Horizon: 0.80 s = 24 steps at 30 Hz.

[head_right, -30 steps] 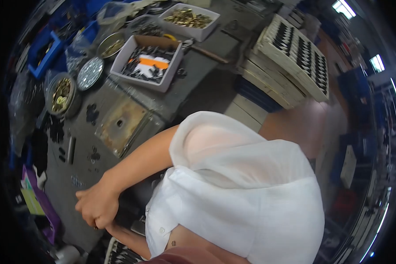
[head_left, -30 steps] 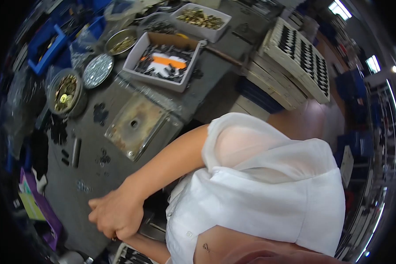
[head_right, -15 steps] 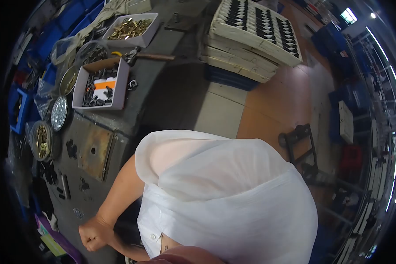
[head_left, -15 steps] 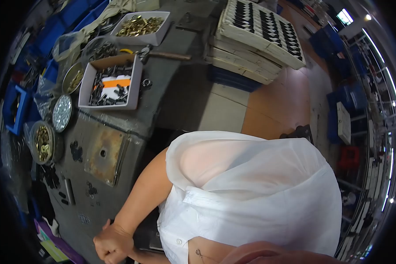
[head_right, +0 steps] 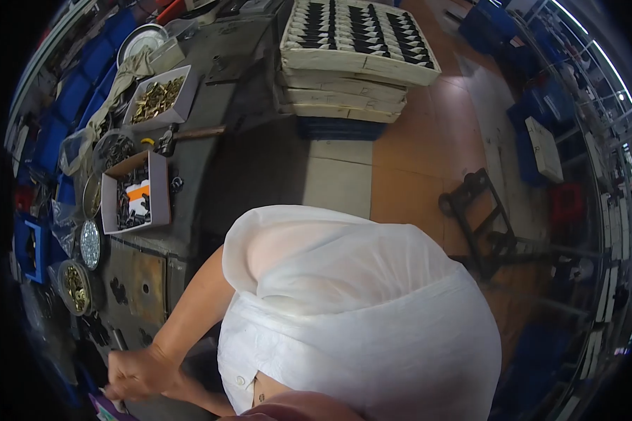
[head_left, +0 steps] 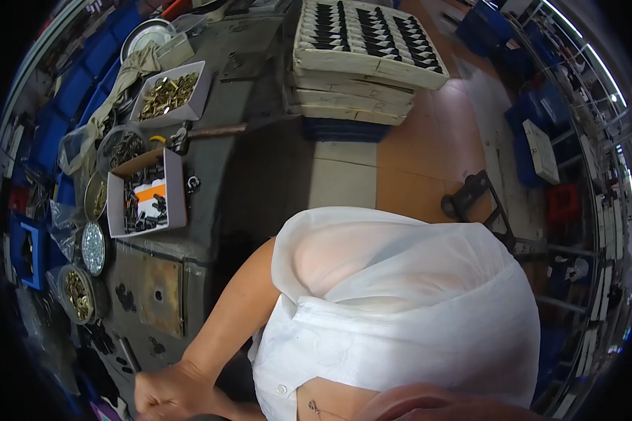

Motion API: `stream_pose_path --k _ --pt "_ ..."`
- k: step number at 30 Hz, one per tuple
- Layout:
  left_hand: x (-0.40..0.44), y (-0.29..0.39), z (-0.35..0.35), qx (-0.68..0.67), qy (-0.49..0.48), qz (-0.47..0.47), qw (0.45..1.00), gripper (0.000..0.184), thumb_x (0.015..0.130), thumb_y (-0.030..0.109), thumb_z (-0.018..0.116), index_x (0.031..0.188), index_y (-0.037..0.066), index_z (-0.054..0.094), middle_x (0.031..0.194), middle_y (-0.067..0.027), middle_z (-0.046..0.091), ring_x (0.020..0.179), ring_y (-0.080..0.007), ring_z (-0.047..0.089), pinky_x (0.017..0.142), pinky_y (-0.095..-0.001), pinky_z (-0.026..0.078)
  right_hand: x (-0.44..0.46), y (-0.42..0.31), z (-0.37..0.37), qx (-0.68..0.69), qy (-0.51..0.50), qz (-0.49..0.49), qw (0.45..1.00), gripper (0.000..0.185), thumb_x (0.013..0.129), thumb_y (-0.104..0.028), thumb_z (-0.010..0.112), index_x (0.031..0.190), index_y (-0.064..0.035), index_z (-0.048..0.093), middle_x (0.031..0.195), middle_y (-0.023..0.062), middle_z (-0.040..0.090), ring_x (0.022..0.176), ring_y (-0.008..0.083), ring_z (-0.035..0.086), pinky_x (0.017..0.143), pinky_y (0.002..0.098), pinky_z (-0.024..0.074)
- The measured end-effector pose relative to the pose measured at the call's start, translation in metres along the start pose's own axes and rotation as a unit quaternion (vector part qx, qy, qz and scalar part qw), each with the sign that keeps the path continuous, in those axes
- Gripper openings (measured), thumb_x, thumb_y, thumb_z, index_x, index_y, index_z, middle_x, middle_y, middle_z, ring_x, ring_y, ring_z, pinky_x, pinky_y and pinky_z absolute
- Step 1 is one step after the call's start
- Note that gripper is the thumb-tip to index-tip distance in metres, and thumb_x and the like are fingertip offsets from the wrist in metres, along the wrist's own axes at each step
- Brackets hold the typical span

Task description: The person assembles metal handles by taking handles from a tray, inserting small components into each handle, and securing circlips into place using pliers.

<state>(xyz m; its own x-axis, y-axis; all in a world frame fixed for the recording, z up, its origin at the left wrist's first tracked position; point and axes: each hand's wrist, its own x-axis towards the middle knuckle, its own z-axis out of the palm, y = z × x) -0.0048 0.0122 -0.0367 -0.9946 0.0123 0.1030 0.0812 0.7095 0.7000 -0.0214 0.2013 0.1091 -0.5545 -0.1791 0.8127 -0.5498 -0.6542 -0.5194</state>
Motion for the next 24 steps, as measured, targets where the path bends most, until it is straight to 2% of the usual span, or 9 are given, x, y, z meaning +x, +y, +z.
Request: stream_pose_path --k 6,8,9,10,12,15,18,22,24 --pt "-0.001 0.046 -0.001 -0.121 -0.018 0.023 0.992 0.04 0.096 0.015 0.047 0.127 -0.008 0.037 0.125 -0.0163 0.048 0.111 -0.0173 0.05 0.091 -0.0305 0.042 0.01 -0.021 -0.03 -0.053 0.02 0.103 0.993 0.041 0.084 -0.021 0.052 0.05 0.0004 0.045 0.041 0.0077 0.043 0.038 0.016 0.038 0.04 0.0333 0.0316" --pt "-0.005 0.059 -0.003 -0.212 -0.001 -0.017 0.977 0.036 0.094 0.019 0.05 0.119 -0.004 0.041 0.113 -0.0116 0.047 0.1 -0.0152 0.048 0.084 -0.0284 0.041 0.001 -0.004 -0.043 -0.316 -0.083 0.069 0.943 0.038 0.075 -0.027 0.06 0.051 0.0011 0.052 0.038 0.0089 0.044 0.034 0.0244 0.043 0.04 0.0364 0.0369" --pt "-0.007 0.065 -0.003 -0.3 0.017 -0.061 0.952 0.032 0.091 0.023 0.054 0.112 0.0 0.044 0.101 -0.0069 0.047 0.09 -0.0131 0.047 0.077 -0.0264 0.04 -0.004 -0.001 -0.05 -0.374 -0.156 0.148 0.902 0.027 0.067 -0.024 0.059 0.055 0.0003 0.059 0.061 0.0162 0.056 0.06 0.0311 0.056 0.057 0.0383 0.0455" --pt "-0.008 0.069 -0.005 -0.383 0.035 -0.106 0.917 0.029 0.089 0.026 0.057 0.104 0.004 0.048 0.09 -0.0022 0.046 0.079 -0.011 0.045 0.07 -0.0243 0.039 -0.012 0.006 -0.056 -0.376 -0.155 0.146 0.902 0.027 0.067 -0.024 0.059 0.055 0.0003 0.059 0.061 0.0162 0.056 0.06 0.0311 0.056 0.057 0.0383 0.0455" --pt "-0.006 0.072 -0.004 -0.466 0.052 -0.148 0.871 0.026 0.087 0.03 0.061 0.096 0.008 0.051 0.078 0.0026 0.045 0.069 -0.0089 0.044 0.063 -0.0223 0.038 -0.03 0.024 -0.063 -0.557 -0.219 0.158 0.785 0.026 0.067 -0.026 0.063 0.074 -0.0011 0.067 0.091 0.0156 0.059 0.088 0.0318 0.055 0.072 0.0411 0.0447" --pt "-0.001 0.077 -0.002 -0.494 0.006 -0.126 0.86 0.022 0.092 0.029 0.053 0.087 0.008 0.049 0.077 0.0015 0.042 0.071 -0.0092 0.044 0.066 -0.0232 0.039 -0.039 0.034 -0.072 -0.542 -0.268 0.197 0.772 0.036 0.067 -0.032 0.07 0.089 -0.0029 0.067 0.109 0.0123 0.053 0.103 0.0322 0.049 0.08 0.0442 0.0405" --pt "-0.002 0.098 0.002 -0.538 -0.008 -0.151 0.829 0.025 0.093 0.03 0.052 0.091 0.005 0.05 0.08 0.0003 0.045 0.074 -0.0107 0.045 0.072 -0.0264 0.041 -0.036 0.026 -0.077 -0.589 -0.323 0.131 0.729 0.044 0.067 -0.04 0.072 0.093 -0.004 0.067 0.104 0.0122 0.054 0.101 0.0316 0.05 0.078 0.0429 0.0415" --pt "-0.016 0.09 -0.017 -0.441 0.021 -0.143 0.886 0.033 0.093 0.033 0.051 0.098 0.0 0.051 0.087 -0.0025 0.05 0.081 -0.0132 0.048 0.082 -0.0328 0.042 -0.036 0.035 -0.064 -0.537 -0.38 0.105 0.746 0.048 0.066 -0.043 0.073 0.095 -0.005 0.067 0.103 0.0106 0.054 0.101 0.0313 0.05 0.078 0.0428 0.0421" --pt "-0.04 0.042 -0.042 -0.382 0.031 -0.134 0.914 0.048 0.091 0.044 0.052 0.106 -0.002 0.05 0.098 -0.0076 0.054 0.092 -0.0166 0.051 0.091 -0.0369 0.041 -0.039 0.042 -0.047 -0.426 -0.329 0.126 0.834 0.033 0.074 -0.033 0.064 0.099 -0.0126 0.068 0.105 0.0129 0.055 0.099 0.0332 0.053 0.079 0.0426 0.045"
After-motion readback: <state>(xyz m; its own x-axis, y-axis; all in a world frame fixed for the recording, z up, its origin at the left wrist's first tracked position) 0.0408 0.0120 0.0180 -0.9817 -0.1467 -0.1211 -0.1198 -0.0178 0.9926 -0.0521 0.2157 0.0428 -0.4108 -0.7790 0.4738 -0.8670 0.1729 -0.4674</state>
